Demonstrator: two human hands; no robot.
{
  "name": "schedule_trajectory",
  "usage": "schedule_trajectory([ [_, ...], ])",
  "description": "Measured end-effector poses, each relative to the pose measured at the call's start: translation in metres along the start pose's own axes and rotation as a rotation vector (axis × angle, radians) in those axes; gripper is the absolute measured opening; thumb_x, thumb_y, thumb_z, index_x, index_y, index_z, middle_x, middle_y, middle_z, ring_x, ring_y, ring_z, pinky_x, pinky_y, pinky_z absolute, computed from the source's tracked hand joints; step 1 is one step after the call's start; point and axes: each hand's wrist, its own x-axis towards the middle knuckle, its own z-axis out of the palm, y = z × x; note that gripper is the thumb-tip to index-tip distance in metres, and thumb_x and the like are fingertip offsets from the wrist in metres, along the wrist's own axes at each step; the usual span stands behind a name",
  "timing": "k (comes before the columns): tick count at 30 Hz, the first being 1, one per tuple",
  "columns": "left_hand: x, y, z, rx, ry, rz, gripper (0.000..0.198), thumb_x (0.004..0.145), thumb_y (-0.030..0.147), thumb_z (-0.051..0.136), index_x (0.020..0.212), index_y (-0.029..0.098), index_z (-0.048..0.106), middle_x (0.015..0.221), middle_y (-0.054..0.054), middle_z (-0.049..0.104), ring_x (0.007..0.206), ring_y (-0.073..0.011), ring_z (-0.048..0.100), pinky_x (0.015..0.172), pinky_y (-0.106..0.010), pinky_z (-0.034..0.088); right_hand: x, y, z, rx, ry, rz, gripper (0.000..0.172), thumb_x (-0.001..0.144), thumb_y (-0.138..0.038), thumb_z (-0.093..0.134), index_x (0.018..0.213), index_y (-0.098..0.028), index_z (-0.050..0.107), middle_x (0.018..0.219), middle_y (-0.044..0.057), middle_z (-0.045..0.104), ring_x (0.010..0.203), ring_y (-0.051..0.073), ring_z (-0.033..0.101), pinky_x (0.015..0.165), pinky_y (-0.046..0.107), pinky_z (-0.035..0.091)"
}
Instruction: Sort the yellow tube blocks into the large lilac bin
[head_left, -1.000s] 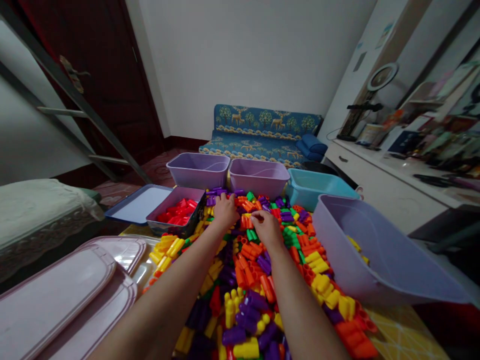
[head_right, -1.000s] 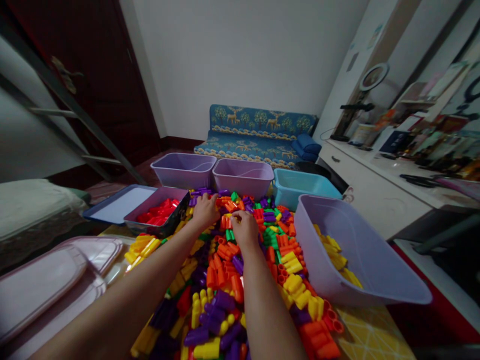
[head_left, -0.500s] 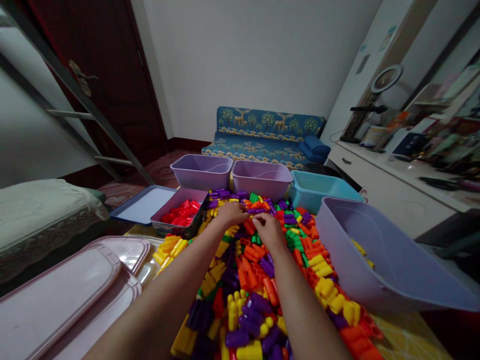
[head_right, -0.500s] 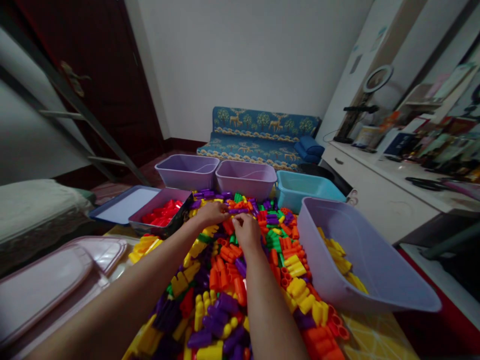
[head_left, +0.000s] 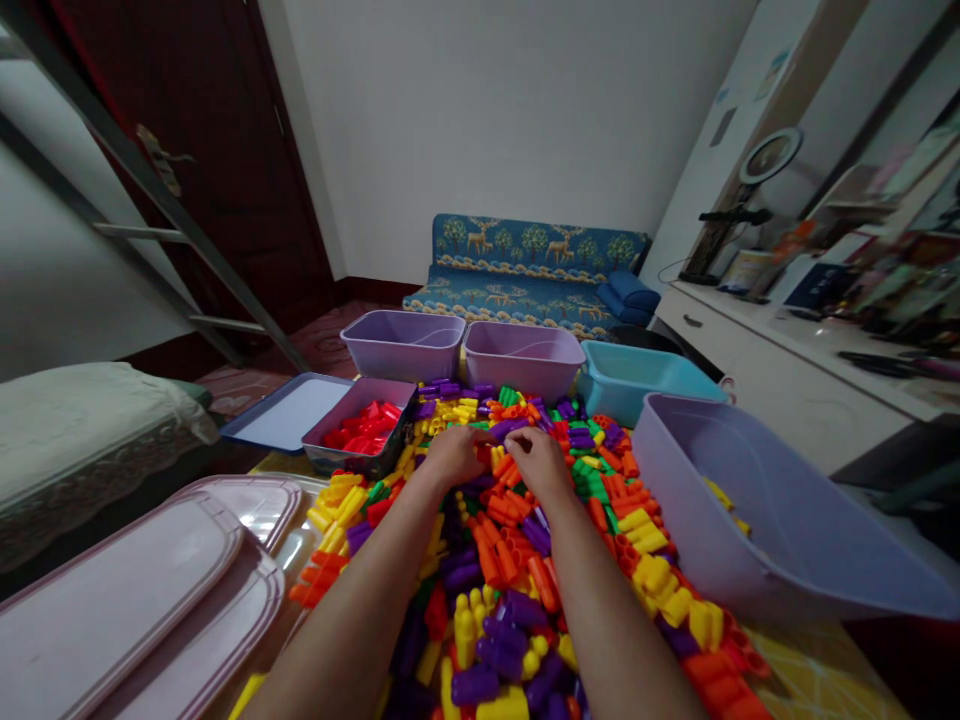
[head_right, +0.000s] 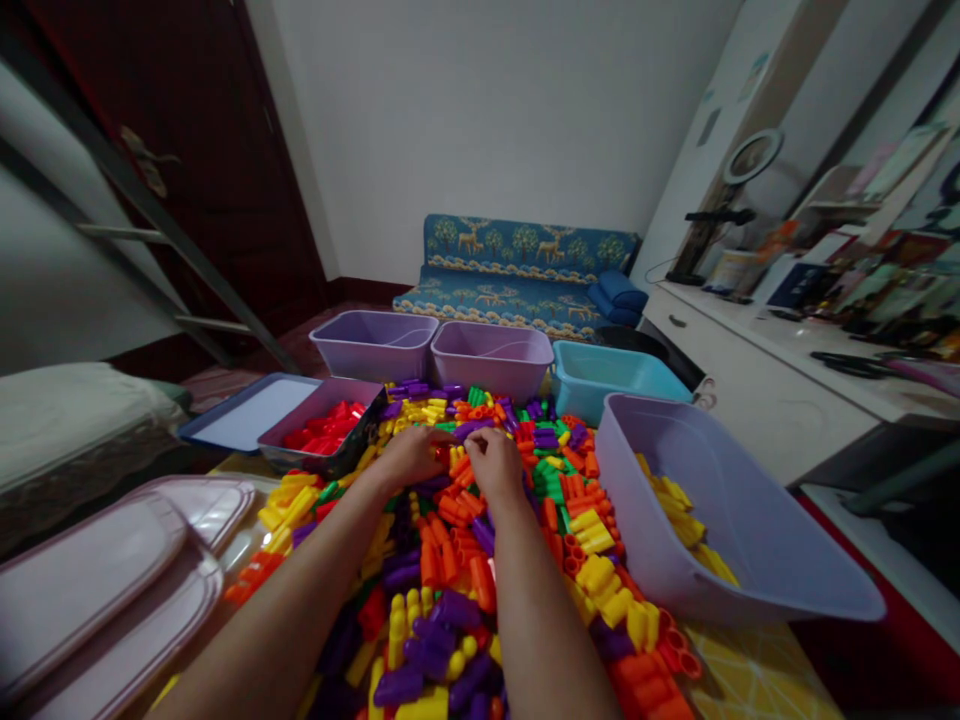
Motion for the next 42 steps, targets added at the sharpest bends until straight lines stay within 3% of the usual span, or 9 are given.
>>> schedule_trajectory([
  [4, -0.002, 0.002, 0.004, 0.015, 0.016, 0.009, 0.052, 0.061, 0.015, 0.061, 0.108, 0.032, 0.072, 0.091, -0.006, 0.075, 0.088, -0.0274, 0.068, 0.08, -0.035, 0.05, 0.0, 0.002, 0.003, 0.016, -0.041, -0.016, 0.017, 0.078, -0.022, 0.059, 0.09, -0.018, 0.07, 0.091, 0.007, 0.071, 0.085, 0.02, 0.066, 0.08, 0.033, 0.05],
  [7, -0.001, 0.001, 0.005, -0.135, 0.068, 0.004, 0.045, 0.06, 0.018, 0.066, 0.103, 0.027, 0.073, 0.089, -0.004, 0.075, 0.086, -0.0245, 0.067, 0.082, -0.033, 0.05, -0.001, -0.002, 0.003, 0.087, -0.03, -0.006, 0.02, 0.078, -0.024, 0.059, 0.094, -0.018, 0.07, 0.095, 0.008, 0.071, 0.088, 0.021, 0.066, 0.083, 0.035, 0.051],
  [12, 0.003, 0.001, 0.004, -0.712, 0.198, 0.032, 0.039, 0.073, 0.034, 0.066, 0.107, 0.017, 0.07, 0.107, -0.008, 0.071, 0.099, -0.022, 0.064, 0.091, -0.032, 0.048, -0.002, -0.018, -0.005, 0.304, 0.081, -0.023, 0.028, 0.084, -0.037, 0.055, 0.102, -0.019, 0.068, 0.105, 0.009, 0.07, 0.097, 0.022, 0.065, 0.085, 0.035, 0.052],
  [16, 0.003, 0.003, 0.004, -1.081, 0.077, 0.006, 0.043, 0.078, 0.045, 0.061, 0.106, 0.014, 0.07, 0.102, -0.01, 0.072, 0.093, -0.0221, 0.066, 0.085, -0.032, 0.05, -0.004, -0.024, -0.006, 0.374, 0.017, -0.049, 0.035, 0.082, -0.037, 0.06, 0.113, -0.022, 0.065, 0.114, 0.008, 0.068, 0.101, 0.021, 0.064, 0.084, 0.034, 0.053],
  [21, 0.002, 0.003, 0.009, -1.182, 0.056, -0.068, 0.041, 0.075, 0.041, 0.064, 0.103, 0.012, 0.07, 0.09, -0.009, 0.073, 0.083, -0.0199, 0.067, 0.078, -0.03, 0.051, -0.004, -0.021, 0.0, 0.372, -0.042, -0.081, 0.034, 0.079, -0.028, 0.062, 0.113, -0.024, 0.066, 0.118, 0.007, 0.067, 0.104, 0.022, 0.064, 0.085, 0.034, 0.053],
  [28, 0.0, 0.005, 0.01, -1.265, -0.006, 0.006, 0.056, 0.066, 0.017, 0.063, 0.121, 0.018, 0.061, 0.108, -0.007, 0.07, 0.092, -0.02, 0.067, 0.082, -0.03, 0.052, 0.001, -0.004, 0.005, 0.366, 0.068, -0.03, 0.036, 0.082, -0.025, 0.054, 0.116, -0.022, 0.064, 0.113, 0.008, 0.069, 0.103, 0.022, 0.065, 0.086, 0.035, 0.054],
  [35, -0.003, 0.009, 0.01, -1.408, 0.004, -0.031, 0.066, 0.063, 0.026, 0.079, 0.123, 0.014, 0.057, 0.11, -0.013, 0.07, 0.096, -0.0265, 0.069, 0.078, -0.032, 0.055, 0.001, -0.007, 0.0, 0.352, 0.182, -0.012, 0.029, 0.082, -0.028, 0.055, 0.107, -0.017, 0.066, 0.106, 0.011, 0.071, 0.095, 0.024, 0.067, 0.086, 0.038, 0.053],
  [38, 0.0, 0.007, 0.011, -1.536, 0.147, -0.069, 0.063, 0.063, 0.028, 0.082, 0.118, 0.014, 0.056, 0.104, -0.013, 0.072, 0.094, -0.0249, 0.07, 0.081, -0.031, 0.055, 0.001, -0.007, 0.0, 0.391, 0.215, -0.001, 0.028, 0.082, -0.03, 0.055, 0.105, -0.016, 0.066, 0.102, 0.011, 0.072, 0.088, 0.023, 0.069, 0.081, 0.037, 0.054],
  [42, 0.005, 0.004, 0.002, -1.747, 0.594, -0.099, 0.045, 0.075, 0.027, 0.074, 0.114, 0.018, 0.053, 0.099, -0.01, 0.073, 0.095, -0.0197, 0.07, 0.082, -0.027, 0.055, 0.002, -0.003, 0.003, 0.453, 0.216, 0.041, 0.03, 0.08, -0.032, 0.057, 0.104, -0.016, 0.065, 0.097, 0.011, 0.072, 0.079, 0.022, 0.07, 0.075, 0.036, 0.056],
])
